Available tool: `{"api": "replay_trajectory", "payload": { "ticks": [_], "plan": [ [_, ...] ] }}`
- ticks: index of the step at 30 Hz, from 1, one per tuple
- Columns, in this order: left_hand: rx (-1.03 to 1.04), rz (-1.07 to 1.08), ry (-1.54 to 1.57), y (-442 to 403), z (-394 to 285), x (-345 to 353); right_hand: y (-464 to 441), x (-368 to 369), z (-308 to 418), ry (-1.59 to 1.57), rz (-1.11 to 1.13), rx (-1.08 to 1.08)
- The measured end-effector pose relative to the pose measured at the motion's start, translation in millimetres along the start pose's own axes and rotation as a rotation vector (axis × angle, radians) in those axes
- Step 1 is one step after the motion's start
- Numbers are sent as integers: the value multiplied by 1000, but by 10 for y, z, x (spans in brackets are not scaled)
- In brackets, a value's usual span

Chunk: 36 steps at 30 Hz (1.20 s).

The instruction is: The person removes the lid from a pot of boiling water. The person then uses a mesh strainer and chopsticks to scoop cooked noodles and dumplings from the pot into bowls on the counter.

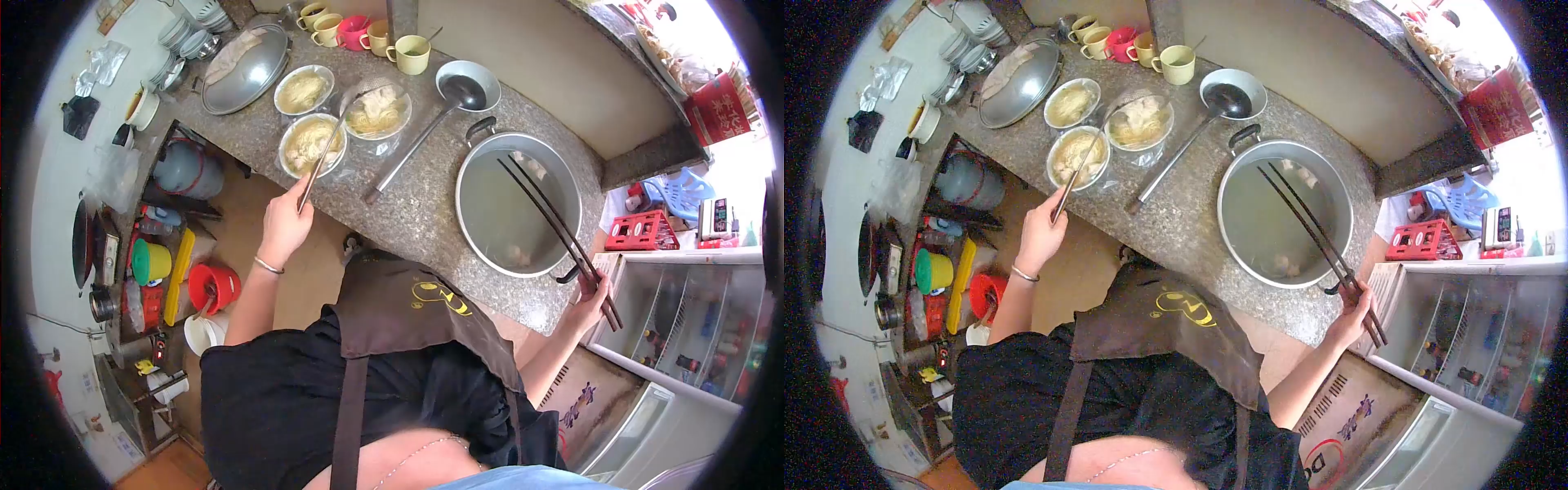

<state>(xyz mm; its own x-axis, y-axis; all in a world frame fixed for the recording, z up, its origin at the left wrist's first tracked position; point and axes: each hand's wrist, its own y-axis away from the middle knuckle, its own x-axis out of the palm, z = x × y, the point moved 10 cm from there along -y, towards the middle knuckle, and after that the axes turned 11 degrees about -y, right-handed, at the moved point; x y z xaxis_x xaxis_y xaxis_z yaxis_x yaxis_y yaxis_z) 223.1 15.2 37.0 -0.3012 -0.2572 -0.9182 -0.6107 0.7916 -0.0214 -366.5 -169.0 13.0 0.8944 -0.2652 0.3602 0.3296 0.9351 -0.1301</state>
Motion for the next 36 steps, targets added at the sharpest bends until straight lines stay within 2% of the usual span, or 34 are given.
{"api": "replay_trajectory", "payload": {
  "ticks": [1, 3, 8, 9, 12, 13, 15, 17, 19, 21, 22, 23, 24, 26, 28, 29, 31, 32, 33, 34, 35, 36],
  "plan": [
    [32, -49, -24, -6, -18, 9, 9, -6, 7, 41, -9, -2],
    [-1, 5, -53, -4, -14, 85, 32, -56, 35, 68, -21, -20],
    [147, -126, -192, 100, -126, 49, 56, -538, 26, 217, -114, -65],
    [125, -68, -229, 116, -162, 52, 59, -614, 60, 265, -119, -85],
    [202, -41, -72, 193, -344, 89, 76, -846, 34, 343, -151, -113],
    [287, -46, 40, 217, -497, 101, 51, -905, -13, 371, -152, -110],
    [380, -36, 162, 229, -777, 208, -70, -795, -204, 427, -62, -93],
    [482, 156, 239, 162, -1248, 544, -265, -490, -480, 498, 108, -144],
    [448, 398, 130, 73, -1643, 997, -372, 296, -496, 897, 429, -283],
    [626, 366, -49, -6, -2014, 1461, -504, 453, -943, 925, 579, -253],
    [646, 403, -182, -75, -2095, 1789, -552, 369, -1055, 926, 565, -245],
    [665, 432, -315, -132, -2154, 2055, -569, 334, -1256, 1011, 666, -191],
    [673, 433, -318, -145, -2213, 2169, -550, 332, -1391, 1095, 770, -136],
    [723, 535, -554, -132, -2271, 2475, -511, 237, -1370, 1069, 769, -129],
    [751, 626, -611, -74, -2427, 2430, -298, 97, -1341, 1043, 778, -90],
    [774, 705, -664, -25, -2466, 2409, -251, -92, -1368, 965, 679, 89],
    [838, 721, -651, -89, -2622, 2364, -158, -407, -1375, 796, 471, 413],
    [824, 894, -674, -68, -2601, 2433, -101, -405, -1253, 637, 414, 464],
    [807, 1065, -696, -14, -2575, 2453, -65, -397, -1116, 638, 413, 465],
    [673, 1149, -541, -51, -2589, 2368, -60, -433, -938, 518, 326, 454],
    [649, 1297, -522, -57, -2510, 2469, -48, -489, -767, 397, 234, 443],
    [560, 1371, -383, -76, -2434, 2529, -47, -516, -607, 402, 215, 411]
  ]
}}
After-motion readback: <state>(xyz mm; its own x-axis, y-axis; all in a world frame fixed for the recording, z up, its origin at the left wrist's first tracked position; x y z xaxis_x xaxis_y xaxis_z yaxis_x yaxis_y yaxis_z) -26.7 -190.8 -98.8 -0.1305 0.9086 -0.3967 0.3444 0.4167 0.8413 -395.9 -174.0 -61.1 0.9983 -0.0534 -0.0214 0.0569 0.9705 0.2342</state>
